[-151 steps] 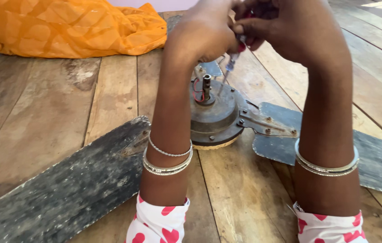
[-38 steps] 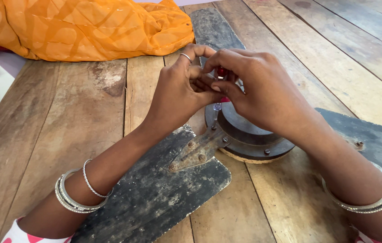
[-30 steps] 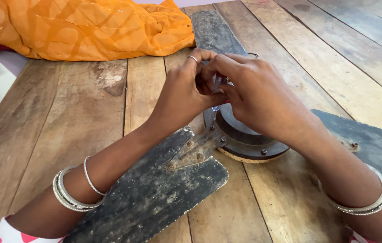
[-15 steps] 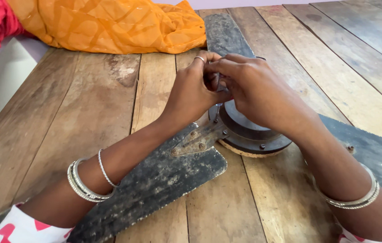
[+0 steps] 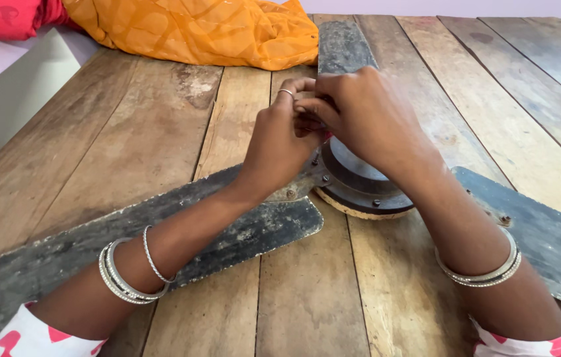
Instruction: The person uses a screwdriver to tighten screws on the central hub of a ceiling fan lying on a wooden floor. They work on multiple screws around the hub, rotating the fan slightly to access different fasteners.
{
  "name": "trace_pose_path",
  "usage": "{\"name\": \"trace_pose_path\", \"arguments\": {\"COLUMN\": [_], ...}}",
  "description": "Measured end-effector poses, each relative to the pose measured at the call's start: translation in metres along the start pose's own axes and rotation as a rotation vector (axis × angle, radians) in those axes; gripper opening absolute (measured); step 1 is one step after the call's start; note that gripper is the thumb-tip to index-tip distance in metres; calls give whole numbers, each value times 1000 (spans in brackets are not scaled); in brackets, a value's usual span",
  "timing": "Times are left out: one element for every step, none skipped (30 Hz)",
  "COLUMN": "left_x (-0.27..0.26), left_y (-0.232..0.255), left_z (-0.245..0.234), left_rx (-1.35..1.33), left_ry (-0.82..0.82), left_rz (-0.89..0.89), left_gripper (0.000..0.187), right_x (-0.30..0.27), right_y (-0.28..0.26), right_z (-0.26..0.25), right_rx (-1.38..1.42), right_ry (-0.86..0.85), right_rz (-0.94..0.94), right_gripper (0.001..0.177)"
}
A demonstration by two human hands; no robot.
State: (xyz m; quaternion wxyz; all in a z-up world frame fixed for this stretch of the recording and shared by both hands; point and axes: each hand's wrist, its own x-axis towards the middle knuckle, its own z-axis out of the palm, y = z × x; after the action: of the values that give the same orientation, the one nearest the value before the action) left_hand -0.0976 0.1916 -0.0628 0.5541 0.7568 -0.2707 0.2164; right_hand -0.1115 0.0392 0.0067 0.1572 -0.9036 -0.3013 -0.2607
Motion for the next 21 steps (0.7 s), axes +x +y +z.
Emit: {"name": "trace_pose_path", "arguments": {"left_x": [-1,-1,-1,-1,-1,0,1,4,6,8,10,11,12,11,10,9,9,9,10,10,11], "left_y": [0,-1,-1,-1,0,1,2,3,3,4,4,4,2,1,-2,-4,-6,-8,-9,-11,-13], "left_z": [1,1,1,2,3,5,6,7,8,10,11,12,12,11,11,11,10,10,9,6,5], "left_rx": [-5,-9,-13,3,19,36,74,110,147,141,134,128,145,160,175,201,227,251,226,202,177], "left_ry": [14,28,42,54,66,78,86,93,99,111,122,133,134,134,134,120,105,89,50,13,-23], "left_rz": [-10,-19,-27,-31,-36,-40,-36,-31,-27,-57,-87,-116,-73,-33,7,44,81,122,157,189,222], "left_gripper": [56,55,54,54,54,54,56,58,59,58,57,57,56,56,55,55,54,54,56,59,61], "right_x": [0,0,1,2,3,5,8,12,16,21,25,27,28,29,28,25,21,19,18,16,15], "right_y": [-1,-1,-1,0,2,4,7,10,12,15,17,19,19,18,17,17,16,16,18,20,21], "right_z": [1,2,2,2,0,-1,-3,-5,-6,-9,-12,-14,-15,-13,-12,-10,-8,-7,-9,-11,-12], "right_rx": [0,-1,-1,-27,-53,-78,-96,-115,-135,-96,-56,-16,-7,3,12,0,-13,-29,-14,2,19], "right_ry": [-18,-33,-48,-83,-117,-150,-180,-210,-239,-253,-267,-280,-288,-300,-312,-288,-264,-238,-237,-238,-239], "right_rz": [-4,-9,-14,-17,-21,-25,-44,-63,-81,-95,-109,-122,-93,-63,-32,-33,-34,-33,-39,-47,-56], "right_gripper": [24,24,25,24,24,24,21,19,17,18,20,23,20,17,14,14,14,15,15,15,16]}}
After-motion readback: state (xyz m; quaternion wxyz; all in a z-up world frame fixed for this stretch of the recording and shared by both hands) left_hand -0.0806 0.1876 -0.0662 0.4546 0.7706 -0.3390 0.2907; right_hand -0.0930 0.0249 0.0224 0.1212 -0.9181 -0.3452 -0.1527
